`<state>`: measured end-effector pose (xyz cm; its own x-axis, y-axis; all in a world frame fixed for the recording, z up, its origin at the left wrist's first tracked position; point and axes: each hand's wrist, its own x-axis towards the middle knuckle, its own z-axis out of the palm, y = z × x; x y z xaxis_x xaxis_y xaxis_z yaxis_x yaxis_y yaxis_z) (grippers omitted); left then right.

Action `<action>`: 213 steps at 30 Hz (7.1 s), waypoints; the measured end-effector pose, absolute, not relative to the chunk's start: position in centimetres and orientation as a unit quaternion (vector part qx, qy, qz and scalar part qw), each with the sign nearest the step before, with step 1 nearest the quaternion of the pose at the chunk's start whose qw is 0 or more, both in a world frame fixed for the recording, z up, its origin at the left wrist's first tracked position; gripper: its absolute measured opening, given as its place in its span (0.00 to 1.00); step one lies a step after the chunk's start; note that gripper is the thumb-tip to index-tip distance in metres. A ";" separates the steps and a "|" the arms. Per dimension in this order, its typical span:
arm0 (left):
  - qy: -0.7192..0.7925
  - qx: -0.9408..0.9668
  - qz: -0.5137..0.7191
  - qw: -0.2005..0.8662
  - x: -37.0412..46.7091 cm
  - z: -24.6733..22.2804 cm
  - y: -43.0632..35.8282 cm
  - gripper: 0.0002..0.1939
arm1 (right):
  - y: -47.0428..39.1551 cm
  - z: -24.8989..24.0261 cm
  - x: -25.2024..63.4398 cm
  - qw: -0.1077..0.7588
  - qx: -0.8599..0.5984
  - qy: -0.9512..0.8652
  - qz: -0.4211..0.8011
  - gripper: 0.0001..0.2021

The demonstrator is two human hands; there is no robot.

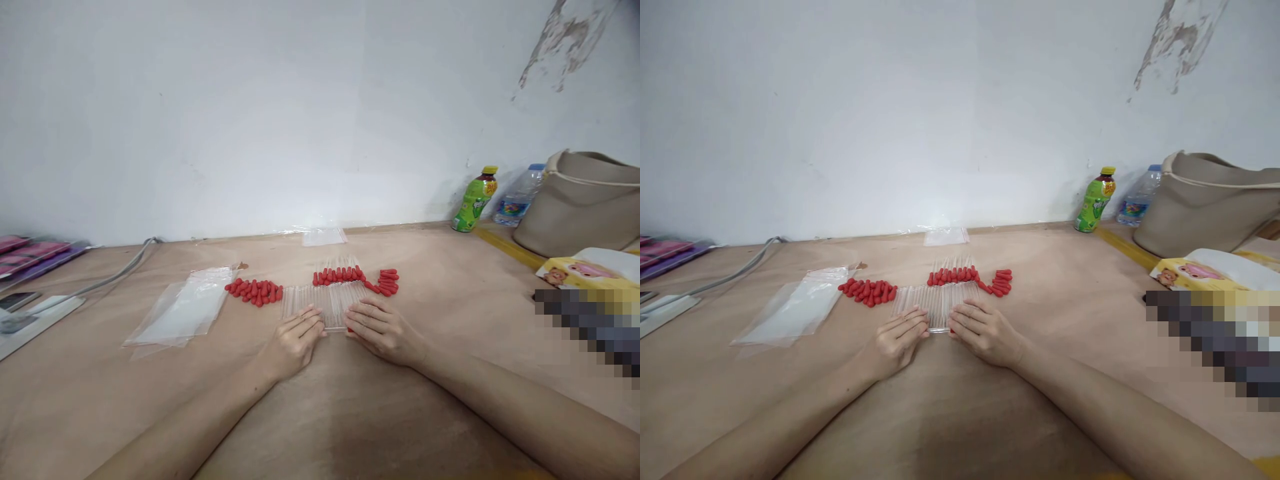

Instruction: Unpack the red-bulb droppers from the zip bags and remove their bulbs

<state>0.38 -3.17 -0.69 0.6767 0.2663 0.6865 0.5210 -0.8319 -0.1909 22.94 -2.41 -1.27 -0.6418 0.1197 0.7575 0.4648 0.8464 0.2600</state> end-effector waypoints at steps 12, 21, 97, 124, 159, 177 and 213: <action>-0.426 -0.792 -0.369 0.235 -4.8 1.0 -0.8 0.08 | -0.2 -0.8 28.2 0.464 -0.362 -0.777 -0.225 0.08; -0.456 -0.784 -0.331 0.261 -5.9 -0.8 0.3 0.14 | 3.1 -1.5 31.3 0.547 -0.546 -0.633 -0.051 0.12; -0.396 -0.833 -0.349 0.166 -4.1 0.0 -0.9 0.16 | 3.3 2.4 24.8 0.416 -0.570 -0.708 0.003 0.11; -0.222 -0.887 -0.332 0.230 0.6 -0.2 -2.1 0.09 | -2.5 -0.7 21.6 0.362 -0.311 -0.865 -0.155 0.10; -0.305 -0.847 -0.412 0.143 -2.4 0.1 -1.7 0.07 | -1.1 -0.2 26.1 0.446 -0.332 -0.801 -0.221 0.05; -0.313 -0.833 -0.406 0.207 -3.1 0.0 0.2 0.13 | 4.7 -0.7 31.5 0.546 -0.590 -0.587 0.095 0.14; -0.347 -0.849 -0.386 0.100 -3.4 0.6 -1.0 0.06 | 4.0 2.5 26.4 0.302 -0.635 -0.708 -0.062 0.13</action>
<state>-3.39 -0.96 0.60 0.4614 0.5112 0.7251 0.6658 -0.7396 0.0978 26.42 4.04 2.46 -0.0113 0.8619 0.5070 0.9367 0.1865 -0.2963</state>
